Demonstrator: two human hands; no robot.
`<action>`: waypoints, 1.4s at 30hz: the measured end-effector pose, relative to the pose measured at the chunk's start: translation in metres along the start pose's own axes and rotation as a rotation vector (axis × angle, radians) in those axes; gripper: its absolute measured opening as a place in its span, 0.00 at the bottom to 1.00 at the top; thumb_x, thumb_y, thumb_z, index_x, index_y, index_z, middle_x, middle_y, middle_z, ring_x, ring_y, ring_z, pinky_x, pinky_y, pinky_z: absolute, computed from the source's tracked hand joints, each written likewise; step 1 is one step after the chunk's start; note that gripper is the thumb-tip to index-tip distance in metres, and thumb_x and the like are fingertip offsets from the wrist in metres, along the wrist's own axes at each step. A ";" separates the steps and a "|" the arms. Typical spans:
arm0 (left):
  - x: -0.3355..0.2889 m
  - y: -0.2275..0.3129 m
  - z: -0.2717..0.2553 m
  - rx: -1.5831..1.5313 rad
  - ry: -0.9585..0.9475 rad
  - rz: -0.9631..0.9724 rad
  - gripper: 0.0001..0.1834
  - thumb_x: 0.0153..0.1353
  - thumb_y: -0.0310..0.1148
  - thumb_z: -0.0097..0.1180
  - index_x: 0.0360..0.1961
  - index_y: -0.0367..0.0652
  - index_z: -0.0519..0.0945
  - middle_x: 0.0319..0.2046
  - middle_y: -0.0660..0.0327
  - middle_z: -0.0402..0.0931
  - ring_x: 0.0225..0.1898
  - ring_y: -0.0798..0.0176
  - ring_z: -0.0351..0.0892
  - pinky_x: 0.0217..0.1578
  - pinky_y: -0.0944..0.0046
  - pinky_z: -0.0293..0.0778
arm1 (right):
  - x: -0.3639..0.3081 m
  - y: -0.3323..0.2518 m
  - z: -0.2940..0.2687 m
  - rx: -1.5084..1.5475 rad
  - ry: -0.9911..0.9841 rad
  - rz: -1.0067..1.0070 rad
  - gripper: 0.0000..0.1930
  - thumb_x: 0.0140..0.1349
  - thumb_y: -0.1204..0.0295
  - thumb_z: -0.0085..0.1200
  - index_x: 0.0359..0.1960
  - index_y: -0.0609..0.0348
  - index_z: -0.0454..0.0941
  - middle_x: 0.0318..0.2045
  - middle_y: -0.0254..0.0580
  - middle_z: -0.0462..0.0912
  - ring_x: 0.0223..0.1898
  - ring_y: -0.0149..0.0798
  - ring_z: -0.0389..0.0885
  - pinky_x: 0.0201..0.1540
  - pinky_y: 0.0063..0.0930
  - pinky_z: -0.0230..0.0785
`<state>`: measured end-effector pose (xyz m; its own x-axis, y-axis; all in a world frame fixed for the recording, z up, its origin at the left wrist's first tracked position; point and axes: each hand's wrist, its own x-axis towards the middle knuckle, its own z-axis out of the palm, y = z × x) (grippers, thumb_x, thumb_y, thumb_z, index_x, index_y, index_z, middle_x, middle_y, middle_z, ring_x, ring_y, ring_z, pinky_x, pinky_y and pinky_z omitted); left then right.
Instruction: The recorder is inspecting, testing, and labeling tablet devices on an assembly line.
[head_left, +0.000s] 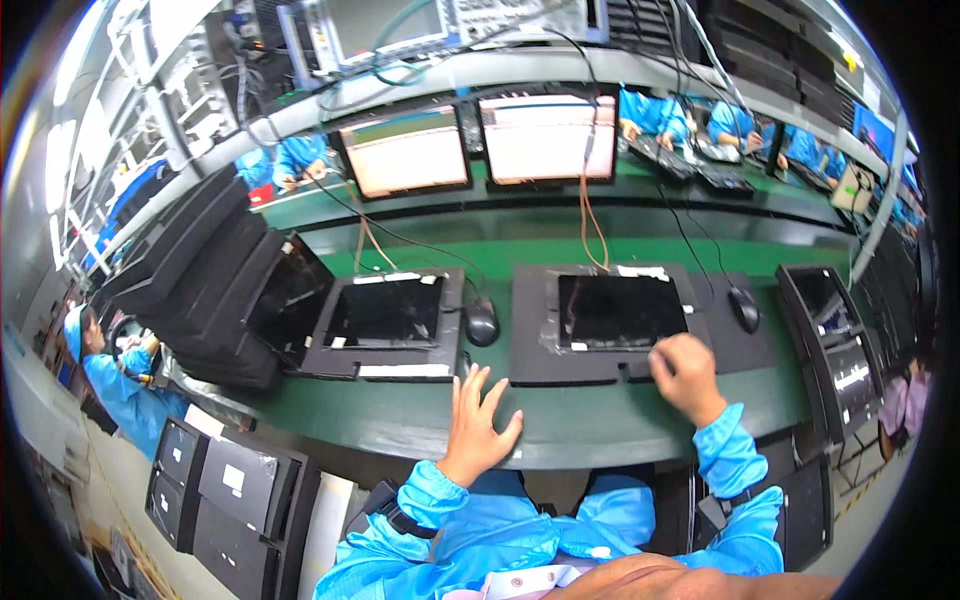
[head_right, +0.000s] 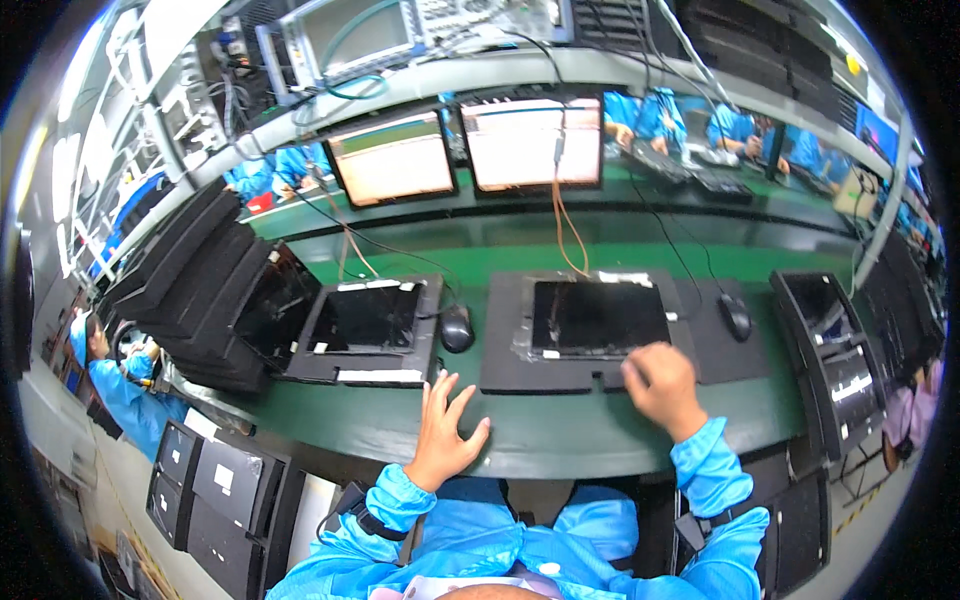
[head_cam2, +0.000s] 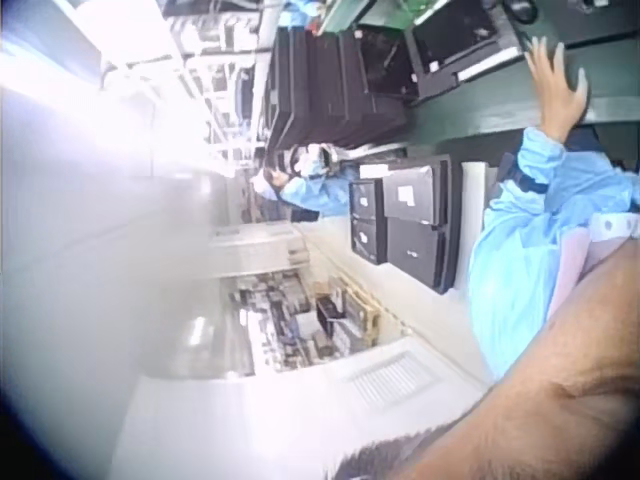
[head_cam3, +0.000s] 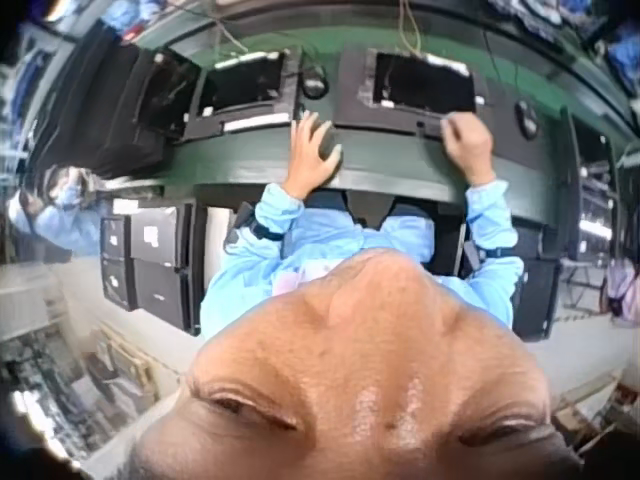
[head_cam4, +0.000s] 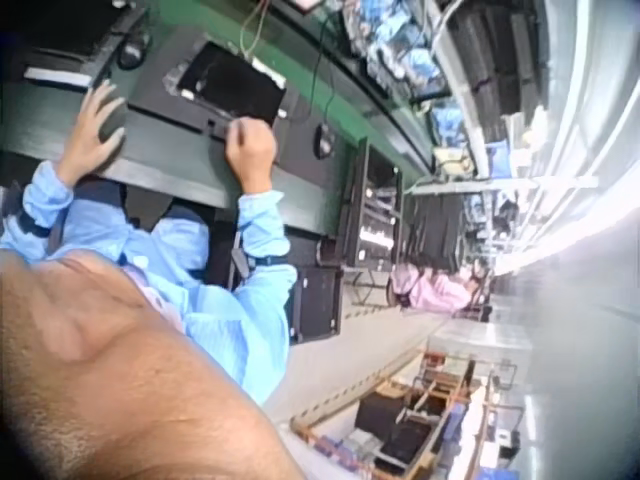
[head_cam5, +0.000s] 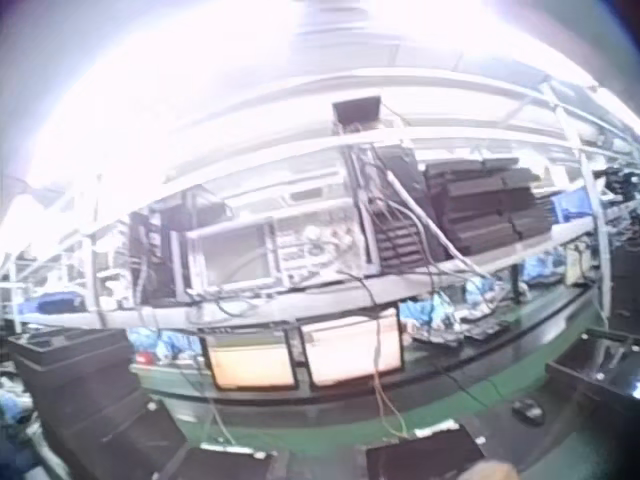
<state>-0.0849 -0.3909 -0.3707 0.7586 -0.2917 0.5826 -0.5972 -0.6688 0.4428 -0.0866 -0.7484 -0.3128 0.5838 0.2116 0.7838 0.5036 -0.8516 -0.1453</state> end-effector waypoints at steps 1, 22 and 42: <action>-0.001 -0.001 -0.002 -0.057 0.034 -0.039 0.31 0.54 0.35 0.69 0.60 0.40 0.76 0.65 0.42 0.63 0.72 0.36 0.56 0.72 0.36 0.49 | -0.003 -0.009 0.009 0.033 -0.055 -0.035 0.07 0.53 0.74 0.66 0.32 0.59 0.81 0.30 0.45 0.83 0.33 0.49 0.83 0.36 0.40 0.75; 0.068 -0.183 -0.111 0.322 -0.129 -0.083 0.37 0.50 0.48 0.66 0.60 0.40 0.78 0.62 0.49 0.70 0.68 0.49 0.63 0.65 0.46 0.55 | 0.178 -0.115 0.281 0.148 -0.484 -0.278 0.09 0.57 0.67 0.59 0.34 0.58 0.83 0.36 0.48 0.81 0.42 0.54 0.80 0.46 0.47 0.74; -0.054 -0.052 -0.169 -1.420 0.779 -0.715 0.22 0.76 0.40 0.47 0.63 0.36 0.72 0.58 0.54 0.76 0.58 0.55 0.78 0.59 0.55 0.74 | 0.071 -0.174 0.146 0.313 -0.885 0.262 0.21 0.61 0.57 0.62 0.29 0.68 0.82 0.26 0.62 0.83 0.32 0.65 0.82 0.38 0.53 0.74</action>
<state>-0.1392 -0.2248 -0.3095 0.9122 0.4098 0.0005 -0.3006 0.6684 0.6804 -0.0404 -0.5154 -0.3201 0.9044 0.4264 -0.0152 0.3613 -0.7844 -0.5041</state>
